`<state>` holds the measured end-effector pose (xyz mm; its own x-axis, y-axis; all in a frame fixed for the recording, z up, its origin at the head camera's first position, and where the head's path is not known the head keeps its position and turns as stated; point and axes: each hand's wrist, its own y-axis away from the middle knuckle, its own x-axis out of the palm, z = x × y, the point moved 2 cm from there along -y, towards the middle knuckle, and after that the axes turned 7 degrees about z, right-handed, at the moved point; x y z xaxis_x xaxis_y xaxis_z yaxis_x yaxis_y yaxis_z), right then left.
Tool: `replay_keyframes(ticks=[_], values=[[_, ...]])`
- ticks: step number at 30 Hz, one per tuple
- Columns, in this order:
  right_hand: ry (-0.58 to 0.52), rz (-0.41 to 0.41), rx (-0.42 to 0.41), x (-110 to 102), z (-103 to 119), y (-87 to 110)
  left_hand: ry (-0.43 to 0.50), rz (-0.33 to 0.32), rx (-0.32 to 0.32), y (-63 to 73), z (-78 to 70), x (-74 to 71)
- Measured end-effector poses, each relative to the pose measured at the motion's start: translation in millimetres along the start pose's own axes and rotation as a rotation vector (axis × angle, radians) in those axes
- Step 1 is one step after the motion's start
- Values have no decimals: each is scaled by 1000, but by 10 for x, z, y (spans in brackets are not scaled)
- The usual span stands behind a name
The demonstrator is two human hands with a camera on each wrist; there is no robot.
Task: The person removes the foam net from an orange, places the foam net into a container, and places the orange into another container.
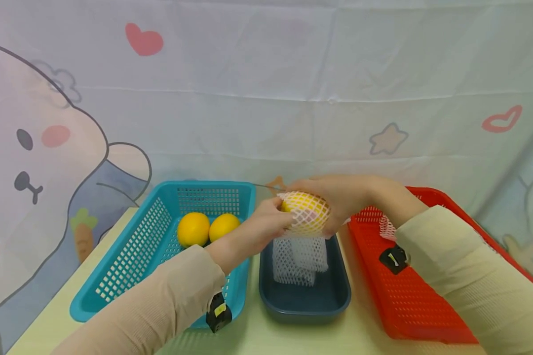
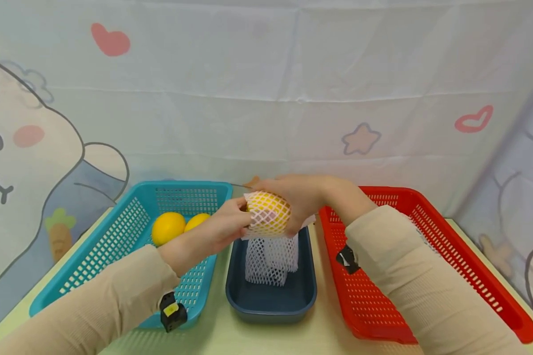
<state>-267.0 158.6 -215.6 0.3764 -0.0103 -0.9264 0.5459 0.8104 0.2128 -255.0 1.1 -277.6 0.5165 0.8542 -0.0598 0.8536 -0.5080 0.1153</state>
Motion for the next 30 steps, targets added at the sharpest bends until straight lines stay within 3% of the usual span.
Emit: replay_keyframes(ticks=[6, 15, 22, 30], values=[[-50, 2, 12, -14, -14, 14, -16, 24, 29, 4, 5, -38], [-33, -27, 94, 1, -49, 52, -18, 30, 24, -5, 14, -49], [-51, -61, 107, 4, -64, 62, -15, 22, 12, -17, 18, -79], [-54, -87, 119, 7, -95, 82, -7, 65, 42, -9, 27, -113]])
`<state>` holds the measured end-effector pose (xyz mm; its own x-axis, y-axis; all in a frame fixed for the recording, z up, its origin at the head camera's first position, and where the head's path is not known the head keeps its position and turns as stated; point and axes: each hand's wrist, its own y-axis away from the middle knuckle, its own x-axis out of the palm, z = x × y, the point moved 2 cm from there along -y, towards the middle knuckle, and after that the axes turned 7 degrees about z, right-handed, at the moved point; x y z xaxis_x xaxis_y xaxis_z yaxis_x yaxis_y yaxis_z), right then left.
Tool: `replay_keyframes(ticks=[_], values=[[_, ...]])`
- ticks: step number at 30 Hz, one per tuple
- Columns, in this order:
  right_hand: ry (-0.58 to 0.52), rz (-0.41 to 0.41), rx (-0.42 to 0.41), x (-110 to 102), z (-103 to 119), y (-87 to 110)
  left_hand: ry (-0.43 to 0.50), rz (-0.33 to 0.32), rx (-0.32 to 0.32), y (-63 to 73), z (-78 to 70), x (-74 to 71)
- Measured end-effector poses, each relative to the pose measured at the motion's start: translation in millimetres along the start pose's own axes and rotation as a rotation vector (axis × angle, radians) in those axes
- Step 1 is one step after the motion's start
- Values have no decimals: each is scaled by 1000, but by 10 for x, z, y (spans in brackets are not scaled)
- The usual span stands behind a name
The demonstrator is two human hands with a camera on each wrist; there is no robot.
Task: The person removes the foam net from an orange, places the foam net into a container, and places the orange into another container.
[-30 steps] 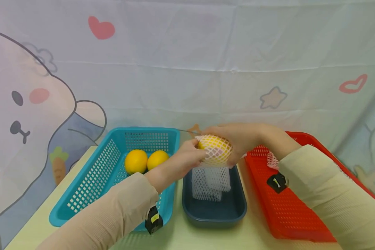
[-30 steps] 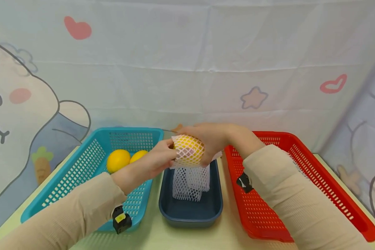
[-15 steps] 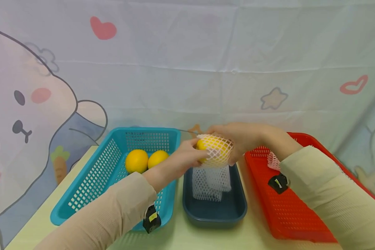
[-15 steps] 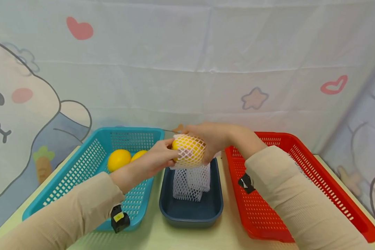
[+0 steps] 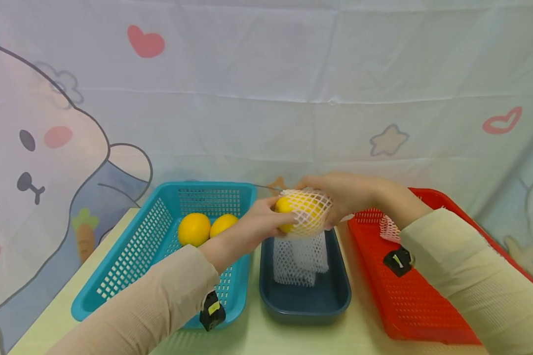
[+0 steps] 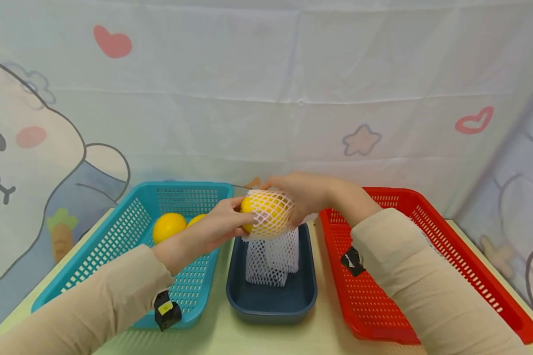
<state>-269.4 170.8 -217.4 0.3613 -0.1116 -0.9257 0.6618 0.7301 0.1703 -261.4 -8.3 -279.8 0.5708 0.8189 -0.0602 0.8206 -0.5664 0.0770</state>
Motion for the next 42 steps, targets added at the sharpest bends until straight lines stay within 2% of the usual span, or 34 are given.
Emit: replay_keyframes(ticks=[5, 14, 24, 35, 42], values=[[18, -11, -7, 5, -8, 0, -13, 8, 15, -1, 12, -10], [26, -20, -20, 22, -37, 14, 9, 25, 1, 9, 21, -23], [10, -22, -25, 34, -76, 41, -39, 2, -8, 29, 14, -44], [25, -36, 3, 55, -113, 52, -54, 2, -1, 60, 19, -73], [9, -41, 13, 90, -146, 52, -66, 2, 15, 109, 14, -147]])
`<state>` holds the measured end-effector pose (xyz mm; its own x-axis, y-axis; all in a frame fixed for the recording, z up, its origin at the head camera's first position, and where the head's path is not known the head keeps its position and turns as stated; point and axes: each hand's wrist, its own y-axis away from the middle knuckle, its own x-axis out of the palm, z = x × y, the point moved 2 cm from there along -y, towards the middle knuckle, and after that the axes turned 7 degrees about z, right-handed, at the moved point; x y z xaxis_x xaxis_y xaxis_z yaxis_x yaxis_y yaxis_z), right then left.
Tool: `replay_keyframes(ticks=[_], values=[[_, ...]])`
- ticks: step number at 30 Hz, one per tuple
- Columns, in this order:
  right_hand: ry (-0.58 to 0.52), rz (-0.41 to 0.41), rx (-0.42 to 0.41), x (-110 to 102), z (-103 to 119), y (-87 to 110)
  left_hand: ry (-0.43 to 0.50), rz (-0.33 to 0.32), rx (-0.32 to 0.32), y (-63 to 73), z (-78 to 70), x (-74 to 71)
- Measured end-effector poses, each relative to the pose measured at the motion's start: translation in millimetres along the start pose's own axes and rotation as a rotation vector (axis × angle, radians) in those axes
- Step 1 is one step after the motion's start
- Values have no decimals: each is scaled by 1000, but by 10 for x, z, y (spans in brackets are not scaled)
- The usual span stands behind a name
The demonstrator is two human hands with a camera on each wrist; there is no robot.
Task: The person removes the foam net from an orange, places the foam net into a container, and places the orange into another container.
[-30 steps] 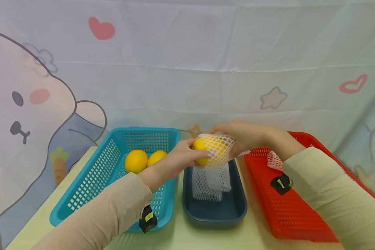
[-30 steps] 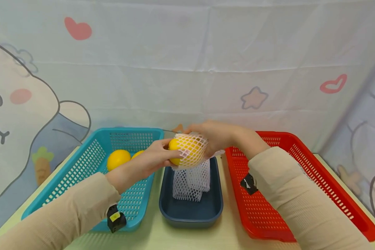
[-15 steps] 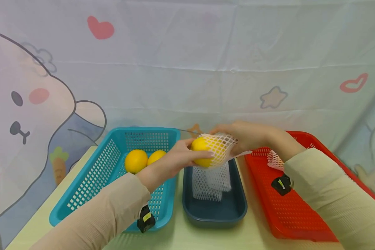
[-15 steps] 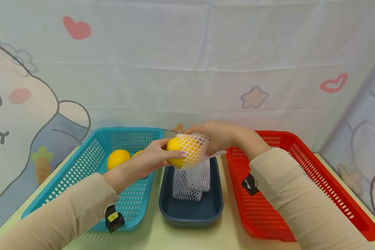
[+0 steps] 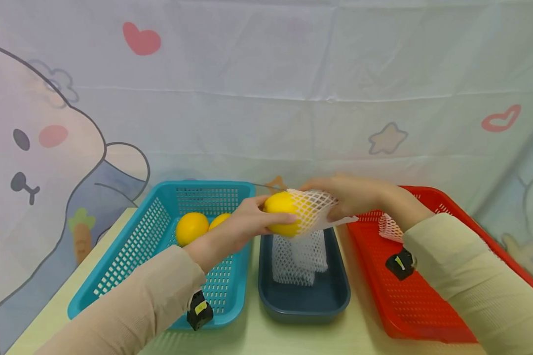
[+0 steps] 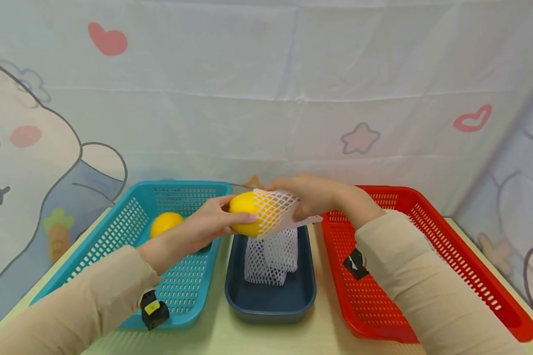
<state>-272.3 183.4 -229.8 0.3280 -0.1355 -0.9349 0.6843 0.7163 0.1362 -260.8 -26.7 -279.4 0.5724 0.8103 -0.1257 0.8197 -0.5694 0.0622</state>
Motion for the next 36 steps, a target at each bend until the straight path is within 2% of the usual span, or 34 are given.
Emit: replay_keyframes(ticks=[9, 18, 26, 33, 36], values=[[-27, -7, 3, 23, -47, 17, 1, -10, 0, 32, 9, -67], [-25, -31, 22, 65, -121, 45, -19, -50, -12, 79, 10, -188], [-27, -41, 16, 115, -138, 11, -72, -142, -53, 170, 61, -399], [-3, -78, 61, 191, -130, -33, -63, -143, -66, 245, 169, -606], [14, -117, 75, 213, -142, -55, -64, -136, -83, 250, 201, -676]])
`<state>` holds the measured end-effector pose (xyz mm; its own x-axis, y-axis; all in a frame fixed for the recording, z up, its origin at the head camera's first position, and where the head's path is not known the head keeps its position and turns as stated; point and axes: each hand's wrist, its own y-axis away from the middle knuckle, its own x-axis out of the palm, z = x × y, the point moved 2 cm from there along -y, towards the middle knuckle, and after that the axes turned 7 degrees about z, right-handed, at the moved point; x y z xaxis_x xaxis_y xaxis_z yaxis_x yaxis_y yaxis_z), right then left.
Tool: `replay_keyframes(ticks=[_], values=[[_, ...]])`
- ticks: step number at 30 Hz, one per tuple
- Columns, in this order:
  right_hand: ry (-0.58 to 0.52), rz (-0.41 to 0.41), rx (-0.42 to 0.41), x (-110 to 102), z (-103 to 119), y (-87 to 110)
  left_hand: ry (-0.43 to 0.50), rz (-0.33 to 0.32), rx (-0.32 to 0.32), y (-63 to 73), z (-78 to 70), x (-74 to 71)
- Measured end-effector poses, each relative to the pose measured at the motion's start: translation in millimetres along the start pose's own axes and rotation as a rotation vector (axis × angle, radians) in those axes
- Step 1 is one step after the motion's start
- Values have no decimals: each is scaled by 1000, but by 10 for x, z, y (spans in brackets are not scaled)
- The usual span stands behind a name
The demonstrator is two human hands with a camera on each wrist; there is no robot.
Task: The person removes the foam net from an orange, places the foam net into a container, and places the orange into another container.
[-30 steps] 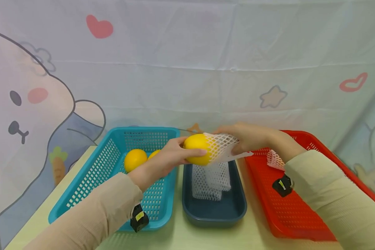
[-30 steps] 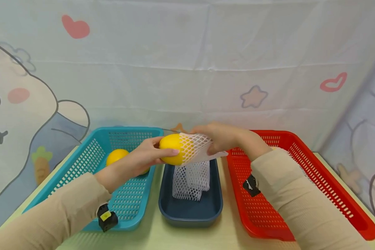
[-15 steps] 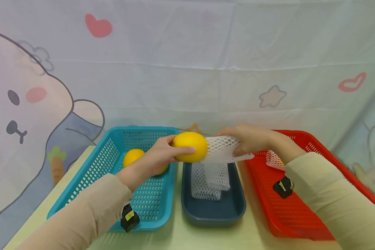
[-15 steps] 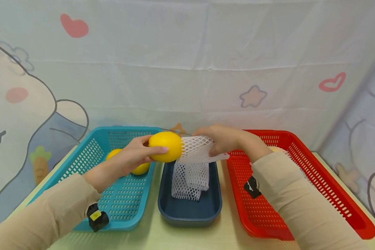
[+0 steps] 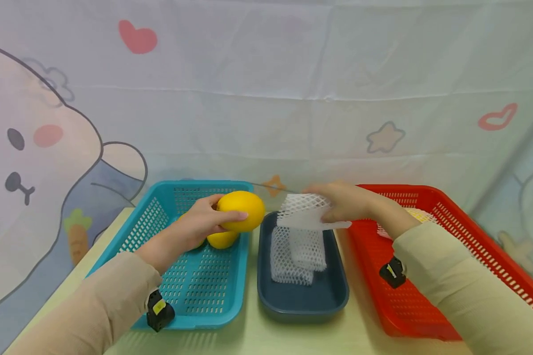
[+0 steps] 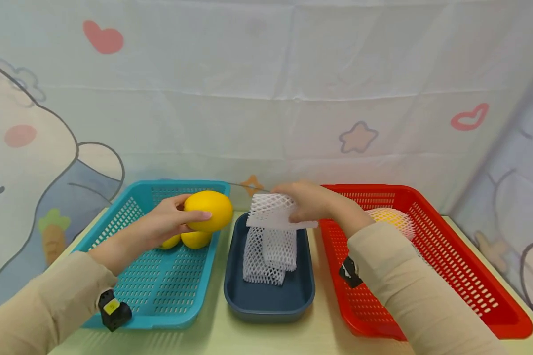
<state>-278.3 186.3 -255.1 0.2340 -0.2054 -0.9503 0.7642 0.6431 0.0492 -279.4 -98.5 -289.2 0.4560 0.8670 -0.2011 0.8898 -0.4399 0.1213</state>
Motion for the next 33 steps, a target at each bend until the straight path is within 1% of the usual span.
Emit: replay_keyframes(ticks=[3, 6, 9, 11, 14, 15, 17, 19, 21, 23, 26, 27, 29, 31, 33], values=[[-14, -46, 15, 31, -12, -30, -38, 13, -20, -7, 26, -70], [-76, -84, 31, 78, -22, -64, -96, 31, -41, 8, 34, -142], [-192, -112, 46, 136, -35, -96, -118, 61, -60, 26, 26, -209], [-269, -140, 72, 181, -43, -121, -127, 88, -70, 34, 25, -248], [-401, -198, 143, 267, -48, -172, -151, 133, -92, 46, 38, -300], [-442, -216, 178, 300, -47, -194, -163, 146, -105, 46, 50, -315], [-563, -236, 262, 371, -37, -244, -193, 176, -126, 53, 73, -349], [-736, -238, 335, 444, -10, -293, -220, 205, -143, 59, 97, -384], [-934, -228, 400, 516, 28, -332, -235, 233, -154, 67, 116, -420], [-1141, -230, 428, 579, 68, -362, -240, 265, -158, 73, 130, -453], [-1384, -238, 454, 663, 121, -386, -249, 297, -175, 88, 141, -504], [-1445, -250, 462, 687, 135, -392, -255, 303, -182, 94, 144, -521], [-1523, -273, 469, 727, 156, -398, -258, 311, -198, 108, 154, -553], [-1576, -278, 455, 757, 177, -408, -260, 317, -215, 125, 165, -582], [-1593, -284, 430, 776, 191, -422, -258, 326, -228, 137, 180, -604]])
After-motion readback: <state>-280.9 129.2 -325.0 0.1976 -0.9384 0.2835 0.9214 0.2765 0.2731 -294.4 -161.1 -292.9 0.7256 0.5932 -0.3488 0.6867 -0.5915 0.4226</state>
